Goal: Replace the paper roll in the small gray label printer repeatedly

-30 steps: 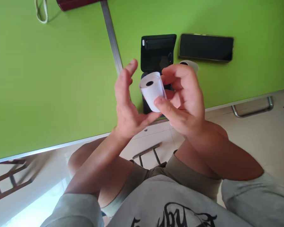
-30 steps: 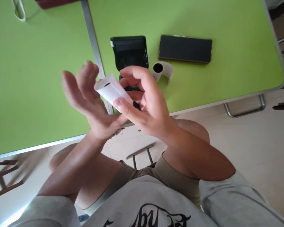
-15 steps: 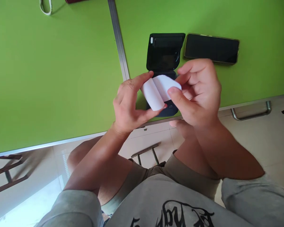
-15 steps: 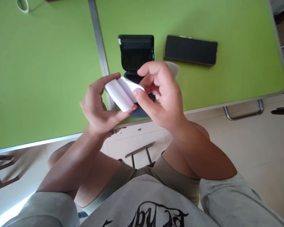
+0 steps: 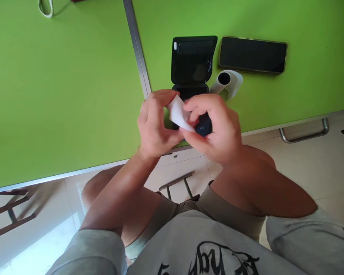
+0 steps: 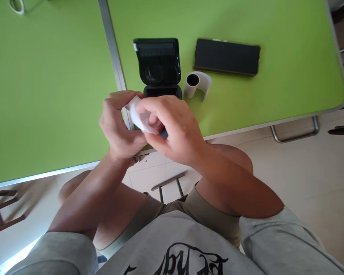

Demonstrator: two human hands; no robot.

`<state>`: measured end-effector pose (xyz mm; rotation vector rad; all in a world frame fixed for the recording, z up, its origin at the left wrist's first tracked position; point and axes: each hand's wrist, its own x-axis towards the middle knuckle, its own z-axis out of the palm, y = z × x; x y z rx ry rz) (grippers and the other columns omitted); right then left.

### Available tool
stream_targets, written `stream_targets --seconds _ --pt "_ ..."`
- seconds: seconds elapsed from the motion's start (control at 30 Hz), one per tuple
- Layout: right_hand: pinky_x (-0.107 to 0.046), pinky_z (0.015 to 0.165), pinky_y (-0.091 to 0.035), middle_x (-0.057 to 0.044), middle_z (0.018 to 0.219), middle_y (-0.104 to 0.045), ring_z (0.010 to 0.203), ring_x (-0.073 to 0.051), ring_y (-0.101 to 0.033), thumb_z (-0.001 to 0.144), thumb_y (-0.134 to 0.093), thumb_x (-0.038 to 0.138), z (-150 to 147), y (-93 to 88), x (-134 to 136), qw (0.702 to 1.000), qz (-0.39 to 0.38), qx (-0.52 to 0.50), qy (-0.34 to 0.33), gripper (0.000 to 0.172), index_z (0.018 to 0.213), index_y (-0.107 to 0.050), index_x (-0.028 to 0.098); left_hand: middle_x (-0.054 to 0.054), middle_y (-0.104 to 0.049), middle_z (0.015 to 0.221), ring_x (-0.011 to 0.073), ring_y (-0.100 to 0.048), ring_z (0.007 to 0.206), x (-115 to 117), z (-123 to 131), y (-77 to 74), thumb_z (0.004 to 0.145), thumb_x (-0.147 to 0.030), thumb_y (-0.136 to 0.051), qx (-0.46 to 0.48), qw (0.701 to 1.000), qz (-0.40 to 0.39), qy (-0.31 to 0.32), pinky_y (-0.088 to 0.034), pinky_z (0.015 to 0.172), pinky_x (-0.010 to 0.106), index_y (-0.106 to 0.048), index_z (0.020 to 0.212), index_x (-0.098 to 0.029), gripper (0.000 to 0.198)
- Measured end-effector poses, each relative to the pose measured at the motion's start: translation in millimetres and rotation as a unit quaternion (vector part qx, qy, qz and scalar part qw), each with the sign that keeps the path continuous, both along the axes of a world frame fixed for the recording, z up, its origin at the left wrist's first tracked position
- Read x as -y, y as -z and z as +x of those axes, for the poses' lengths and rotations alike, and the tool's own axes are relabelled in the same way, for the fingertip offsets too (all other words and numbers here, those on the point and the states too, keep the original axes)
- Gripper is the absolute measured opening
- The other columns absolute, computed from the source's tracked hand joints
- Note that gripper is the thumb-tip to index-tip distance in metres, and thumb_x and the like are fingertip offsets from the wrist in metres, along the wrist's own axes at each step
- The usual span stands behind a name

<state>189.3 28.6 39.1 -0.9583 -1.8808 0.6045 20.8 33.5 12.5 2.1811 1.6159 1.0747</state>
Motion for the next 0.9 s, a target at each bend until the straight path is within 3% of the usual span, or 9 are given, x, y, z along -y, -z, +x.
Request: stream_targets --seconds 0.13,0.3,0.43,0.5,0.63,0.7,0.77,0.83,0.9 --pt "-0.049 0.074 -0.058 0.000 0.088 -0.062 0.075 -0.025 -0.061 0.086 -0.070 0.038 -1.4 4.1 -3.5 0.996 -0.027 -0.063 -0.061 0.038 0.120 -0.054 0.043 0.010 -0.069 0.117 0.0241 -0.069 0.112 -2.5 0.4 4.7 0.089 -0.093 -0.037 0.024 1.000 0.011 -0.001 -0.059 0.091 0.051 -0.052 0.120 -0.026 0.075" --pt "-0.042 0.084 -0.060 -0.001 0.106 -0.063 0.093 -0.021 -0.067 0.091 -0.067 0.027 -2.4 5.6 -4.3 0.993 -0.064 -0.096 -0.001 0.030 0.117 -0.056 0.037 0.007 -0.068 0.127 0.0245 -0.066 0.125 -1.6 -1.0 3.3 0.093 -0.088 -0.032 -0.010 0.999 -0.041 0.026 -0.056 0.099 0.052 -0.053 0.128 -0.028 0.073" --pt "-0.040 0.083 -0.063 -0.001 0.111 -0.067 0.100 -0.022 -0.070 0.084 -0.074 0.022 -6.1 4.7 -4.7 0.997 -0.045 -0.059 -0.011 0.038 0.116 -0.056 0.034 0.005 -0.071 0.127 0.0247 -0.070 0.120 -2.6 -2.4 7.0 0.095 -0.074 -0.055 0.055 0.993 0.041 0.094 -0.056 0.101 0.049 -0.051 0.125 -0.030 0.053" --pt "-0.040 0.081 -0.063 0.000 0.110 -0.068 0.096 -0.021 -0.071 0.086 -0.073 0.023 -4.9 5.2 -7.1 0.997 -0.026 -0.069 -0.008 0.036 0.116 -0.057 0.033 0.005 -0.071 0.130 0.0273 -0.068 0.123 -4.6 -5.0 7.7 0.090 -0.074 -0.063 0.093 0.985 0.060 0.130 -0.054 0.106 0.052 -0.048 0.128 -0.031 0.060" --pt "-0.032 0.067 -0.056 0.001 0.105 -0.069 0.080 -0.015 -0.066 0.092 -0.069 0.030 4.6 8.2 -19.1 0.978 -0.033 -0.204 0.008 0.030 0.121 -0.061 0.032 0.008 -0.061 0.144 0.0311 -0.058 0.140 -8.2 -15.9 3.7 0.087 -0.080 -0.063 0.082 0.987 0.010 0.140 -0.044 0.121 0.059 -0.040 0.140 -0.033 0.074" --pt "-0.030 0.054 -0.047 0.001 0.092 -0.067 0.068 -0.014 -0.059 0.092 -0.065 0.030 9.1 10.9 -26.2 0.949 -0.078 -0.306 0.017 0.026 0.118 -0.064 0.030 0.010 -0.059 0.145 0.0324 -0.056 0.143 -8.6 -22.2 2.8 0.091 -0.076 -0.063 0.061 0.991 -0.006 0.118 -0.047 0.119 0.060 -0.040 0.143 -0.033 0.071" --pt "-0.030 0.050 -0.042 0.001 0.087 -0.061 0.067 -0.015 -0.055 0.088 -0.065 0.031 10.9 14.6 -31.3 0.931 -0.115 -0.343 0.038 0.026 0.113 -0.063 0.029 0.014 -0.055 0.150 0.0363 -0.053 0.145 -8.4 -27.3 4.0 0.088 -0.079 -0.064 0.034 0.990 -0.043 0.132 -0.049 0.118 0.060 -0.040 0.147 -0.031 0.081" --pt "-0.031 0.060 -0.051 -0.001 0.095 -0.061 0.080 -0.016 -0.061 0.084 -0.066 0.031 10.6 19.5 -33.6 0.946 -0.106 -0.299 0.072 0.030 0.114 -0.060 0.029 0.018 -0.046 0.159 0.0406 -0.049 0.149 -8.2 -30.7 5.8 0.081 -0.085 -0.067 0.006 0.982 -0.094 0.161 -0.050 0.117 0.060 -0.036 0.155 -0.028 0.098" --pt "-0.034 0.080 -0.058 -0.003 0.105 -0.062 0.094 -0.018 -0.064 0.083 -0.065 0.029 9.8 25.4 -34.2 0.965 -0.072 -0.239 0.086 0.036 0.118 -0.056 0.028 0.020 -0.036 0.167 0.0451 -0.043 0.153 -8.5 -32.8 6.4 0.074 -0.086 -0.073 -0.032 0.973 -0.124 0.193 -0.048 0.119 0.063 -0.034 0.159 -0.029 0.109"
